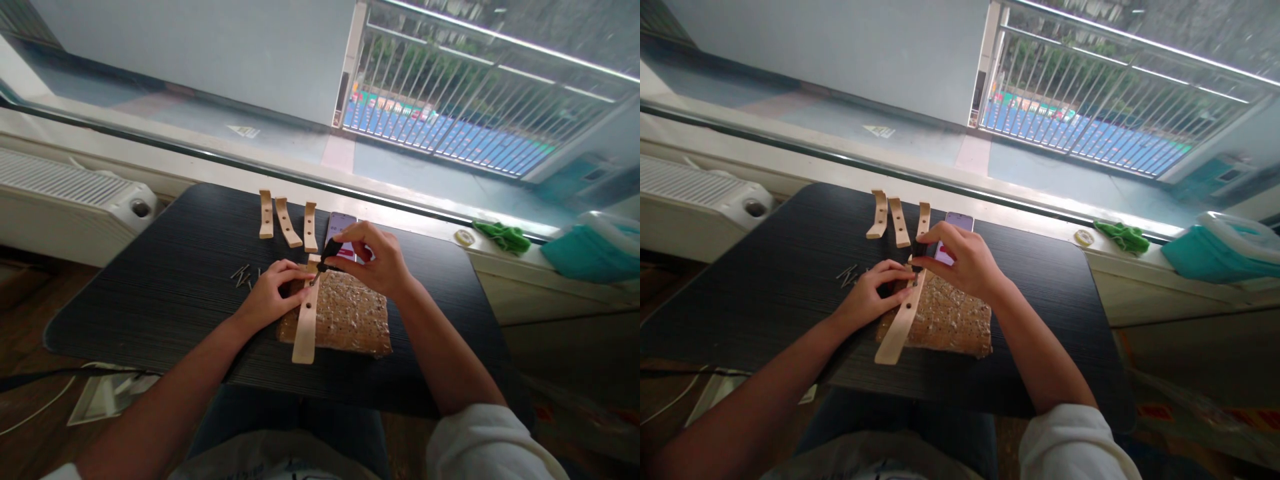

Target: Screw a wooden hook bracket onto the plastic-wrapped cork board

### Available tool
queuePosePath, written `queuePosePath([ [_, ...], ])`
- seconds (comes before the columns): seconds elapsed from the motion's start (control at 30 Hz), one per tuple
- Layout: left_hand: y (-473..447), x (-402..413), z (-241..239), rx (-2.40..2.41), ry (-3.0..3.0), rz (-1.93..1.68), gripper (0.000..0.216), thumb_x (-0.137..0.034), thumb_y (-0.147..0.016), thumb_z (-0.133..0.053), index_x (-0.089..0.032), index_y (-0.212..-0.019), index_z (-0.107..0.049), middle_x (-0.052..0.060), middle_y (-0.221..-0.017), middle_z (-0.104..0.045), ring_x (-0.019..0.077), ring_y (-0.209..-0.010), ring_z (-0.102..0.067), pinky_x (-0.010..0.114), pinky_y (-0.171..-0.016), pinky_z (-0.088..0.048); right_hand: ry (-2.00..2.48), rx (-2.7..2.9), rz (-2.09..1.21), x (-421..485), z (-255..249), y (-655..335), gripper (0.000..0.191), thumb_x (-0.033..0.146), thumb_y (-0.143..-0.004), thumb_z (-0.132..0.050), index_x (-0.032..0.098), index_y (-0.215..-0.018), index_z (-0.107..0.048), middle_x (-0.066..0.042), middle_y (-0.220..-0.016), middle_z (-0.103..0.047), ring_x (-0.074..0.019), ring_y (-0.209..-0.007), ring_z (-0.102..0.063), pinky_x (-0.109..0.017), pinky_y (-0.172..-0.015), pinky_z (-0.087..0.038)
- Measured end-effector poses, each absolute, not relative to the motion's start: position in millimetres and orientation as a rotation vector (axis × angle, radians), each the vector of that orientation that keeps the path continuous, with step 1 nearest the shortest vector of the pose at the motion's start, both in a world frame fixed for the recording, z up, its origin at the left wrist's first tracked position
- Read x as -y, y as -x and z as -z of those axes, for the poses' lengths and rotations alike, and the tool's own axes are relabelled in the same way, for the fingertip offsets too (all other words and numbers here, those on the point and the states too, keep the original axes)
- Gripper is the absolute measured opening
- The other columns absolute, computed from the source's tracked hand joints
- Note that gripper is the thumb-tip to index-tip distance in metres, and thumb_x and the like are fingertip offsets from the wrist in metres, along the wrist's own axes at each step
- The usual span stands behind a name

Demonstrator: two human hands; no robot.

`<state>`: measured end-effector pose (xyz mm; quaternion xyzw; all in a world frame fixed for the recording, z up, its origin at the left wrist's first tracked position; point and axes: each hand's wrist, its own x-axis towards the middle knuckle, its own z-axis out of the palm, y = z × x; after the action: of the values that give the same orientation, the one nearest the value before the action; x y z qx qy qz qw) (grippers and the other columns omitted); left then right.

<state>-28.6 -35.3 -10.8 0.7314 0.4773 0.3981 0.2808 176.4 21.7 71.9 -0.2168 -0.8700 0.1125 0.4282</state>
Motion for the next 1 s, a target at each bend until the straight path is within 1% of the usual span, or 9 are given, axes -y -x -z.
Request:
queuePosePath([
  [0.27,28.7,35.3,12.3,-1.280,-1.962,-1.070,0.022,-0.027,-0.079,-0.065,-0.021,-0.099,-0.072,0.005,-0.096,-0.061,0.0207,-0.094,-0.058,0.037,-0.089,-0.050,0.479,2.106,-0.303,-23.9,-65.6,-172.3,0.028,0.026,-0.076,-0.075,0.022,-0.093,-0.054,0.007,-0.069,-0.054,-0.0051,-0.053,-0.041,-0.022,-0.049,-0.037],
  [0.5,28.7,34.9,12.2,-1.284,-1.957,-1.069,0.022,-0.028,-0.079,-0.065,-0.022,-0.099,-0.072,0.005,-0.095,-0.061,0.0209,-0.094,-0.058,0.038,-0.089,-0.049,0.490,2.091,-0.271,-25.1,-60.1,-170.3,0.027,0.030,-0.078,-0.072,0.024,-0.093,-0.050,0.007,-0.067,-0.048,-0.0060,-0.053,-0.037,-0.024,-0.050,-0.037],
  [0.7,28.3,34.7,12.8,-1.275,-1.951,-1.075,0.022,-0.027,-0.079,-0.065,-0.022,-0.099,-0.072,0.005,-0.096,-0.062,0.0212,-0.094,-0.059,0.039,-0.089,-0.049,0.427,2.045,-0.248,-22.6,-59.6,-165.3,0.026,0.029,-0.080,-0.070,0.024,-0.093,-0.048,0.009,-0.063,-0.042,-0.0059,-0.052,-0.035,-0.023,-0.048,-0.035],
  [0.83,28.5,34.3,12.7,-1.280,-1.942,-1.074,0.022,-0.027,-0.078,-0.066,-0.023,-0.098,-0.072,0.005,-0.096,-0.062,0.0217,-0.095,-0.059,0.039,-0.089,-0.050,0.447,2.038,-0.204,-21.6,-58.7,-163.9,0.024,0.031,-0.082,-0.067,0.024,-0.092,-0.046,0.009,-0.063,-0.041,-0.0059,-0.050,-0.036,-0.023,-0.047,-0.035],
  [1.0,28.4,34.4,12.4,-1.271,-1.946,-1.075,0.023,-0.028,-0.078,-0.065,-0.021,-0.099,-0.072,0.005,-0.096,-0.062,0.0218,-0.096,-0.059,0.039,-0.090,-0.049,0.480,2.042,-0.189,-20.1,-56.7,-164.8,0.026,0.029,-0.080,-0.069,0.025,-0.092,-0.046,0.009,-0.061,-0.041,-0.0060,-0.050,-0.039,-0.023,-0.047,-0.037],
])
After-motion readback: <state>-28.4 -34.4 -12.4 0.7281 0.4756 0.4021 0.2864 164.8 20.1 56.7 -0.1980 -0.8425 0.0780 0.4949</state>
